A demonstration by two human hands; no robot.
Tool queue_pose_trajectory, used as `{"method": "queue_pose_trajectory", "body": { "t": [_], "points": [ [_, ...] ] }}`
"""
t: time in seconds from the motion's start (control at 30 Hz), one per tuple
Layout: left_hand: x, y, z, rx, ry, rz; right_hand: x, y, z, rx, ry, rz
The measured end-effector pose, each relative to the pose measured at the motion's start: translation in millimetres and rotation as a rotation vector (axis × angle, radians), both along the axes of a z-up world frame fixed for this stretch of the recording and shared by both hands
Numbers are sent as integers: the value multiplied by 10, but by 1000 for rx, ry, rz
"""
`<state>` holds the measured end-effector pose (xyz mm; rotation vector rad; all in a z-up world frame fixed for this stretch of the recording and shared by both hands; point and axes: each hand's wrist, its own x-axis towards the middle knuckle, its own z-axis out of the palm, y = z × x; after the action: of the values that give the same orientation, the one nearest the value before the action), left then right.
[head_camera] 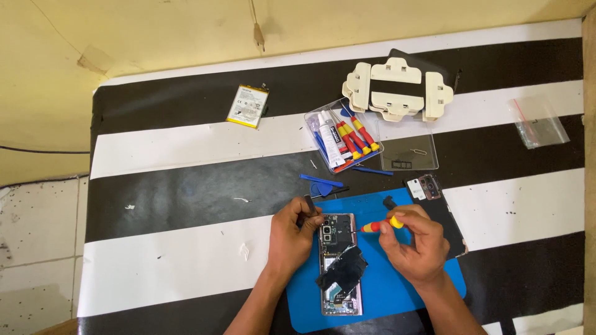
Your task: Disassembling a smartphone by removing internal screws and components using a screwdriver and tweezers.
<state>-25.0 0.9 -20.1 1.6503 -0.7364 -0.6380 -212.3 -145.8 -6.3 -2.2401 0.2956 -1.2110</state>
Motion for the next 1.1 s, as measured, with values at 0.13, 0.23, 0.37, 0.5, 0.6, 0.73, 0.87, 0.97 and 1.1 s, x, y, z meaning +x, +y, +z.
{"method": "queue_pose_trajectory", "body": {
  "t": [0.13,0.23,0.37,0.5,0.6,0.73,0.87,0.97,1.1],
  "points": [
    [-6,2,-33,-2,19,2,8,12,-27,17,0,14],
    [-3,-4,-34,21,33,11,9,1,-25,2,6,-5],
    [-4,-11,-20,7,25,5,56,7,22,-123,34,-41],
    [-5,-7,-52,21,26,5,76,71,130,-238,82,-140],
    [-1,-9,-29,21,17,5,102,81,170,-281,101,-218],
    [-3,1,-38,6,35,7,110,85,130,-286,83,-265],
    [-3,-6,-41,8,16,1,141,144,172,-253,119,-329],
    [2,-2,-35,2,13,1,143,142,140,-199,134,-344],
    [1,3,-35,0,28,-4,203,148,306,-246,125,-252]
  ]
}}
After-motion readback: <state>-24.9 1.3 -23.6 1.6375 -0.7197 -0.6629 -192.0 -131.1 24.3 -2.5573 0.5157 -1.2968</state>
